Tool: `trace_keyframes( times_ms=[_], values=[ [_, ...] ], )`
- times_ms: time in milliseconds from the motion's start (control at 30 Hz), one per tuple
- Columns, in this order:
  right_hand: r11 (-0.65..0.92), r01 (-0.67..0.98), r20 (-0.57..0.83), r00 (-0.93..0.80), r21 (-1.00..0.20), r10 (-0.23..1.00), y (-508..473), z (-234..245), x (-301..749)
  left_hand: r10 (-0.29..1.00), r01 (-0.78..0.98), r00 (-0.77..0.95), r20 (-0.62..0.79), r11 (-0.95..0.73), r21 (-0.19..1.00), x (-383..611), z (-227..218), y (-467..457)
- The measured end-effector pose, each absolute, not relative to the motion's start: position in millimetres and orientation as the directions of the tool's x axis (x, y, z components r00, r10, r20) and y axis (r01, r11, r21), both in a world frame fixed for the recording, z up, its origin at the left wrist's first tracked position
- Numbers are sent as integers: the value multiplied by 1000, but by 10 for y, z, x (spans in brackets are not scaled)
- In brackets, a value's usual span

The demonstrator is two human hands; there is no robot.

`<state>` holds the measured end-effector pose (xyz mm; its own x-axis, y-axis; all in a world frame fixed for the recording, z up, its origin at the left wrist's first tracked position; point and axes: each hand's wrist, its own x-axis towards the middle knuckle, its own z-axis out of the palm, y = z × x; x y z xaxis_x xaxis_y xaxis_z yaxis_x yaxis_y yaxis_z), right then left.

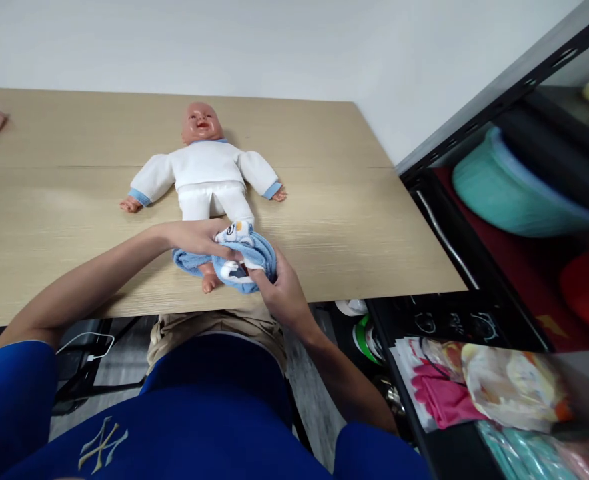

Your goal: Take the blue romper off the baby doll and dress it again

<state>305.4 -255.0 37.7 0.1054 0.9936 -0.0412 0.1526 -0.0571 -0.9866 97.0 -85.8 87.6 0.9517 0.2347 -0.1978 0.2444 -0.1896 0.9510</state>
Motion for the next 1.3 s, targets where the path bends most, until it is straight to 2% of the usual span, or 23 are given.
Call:
trace_keyframes(
  times_ms=[100,200,267,400,500,567,667,767,933,1133,1300],
  values=[
    [-61,209,-28,158,-976,987,-2592,278,3063,75,293,953,-293,18,956,900,872,-839],
    [-62,318,8,214,-946,977,-2585,191,3065,50,286,955,-291,93,954,890,871,-837],
    [-56,391,52,260,-919,964,-2573,142,3038,100,248,963,-250,32,968,918,875,-856],
    [-27,518,187,356,-855,916,-2561,35,2961,203,252,956,-213,-191,949,991,857,-942],
    [-5,601,284,384,-799,878,-2561,-51,2947,369,313,912,-179,-347,884,1019,811,-1017],
    [-14,622,291,387,-783,875,-2566,-105,2962,477,387,866,-149,-452,804,1030,780,-1055],
    [-67,597,222,397,-800,891,-2583,-171,2996,575,533,802,-161,-568,627,1049,754,-1095],
    [-97,560,173,409,-823,896,-2594,-204,3025,604,620,770,-205,-632,465,1074,762,-1144],
    [-125,525,108,391,-842,914,-2566,-168,3057,621,648,759,-196,-689,325,1099,841,-1273],
    [-124,287,-36,293,-950,955,-2495,-141,3101,654,678,726,-212,-631,377,1066,846,-1312],
    [-166,79,-159,90,-983,983,-2457,-221,3115,646,616,745,-168,-568,547,981,696,-1188]
  ],
)
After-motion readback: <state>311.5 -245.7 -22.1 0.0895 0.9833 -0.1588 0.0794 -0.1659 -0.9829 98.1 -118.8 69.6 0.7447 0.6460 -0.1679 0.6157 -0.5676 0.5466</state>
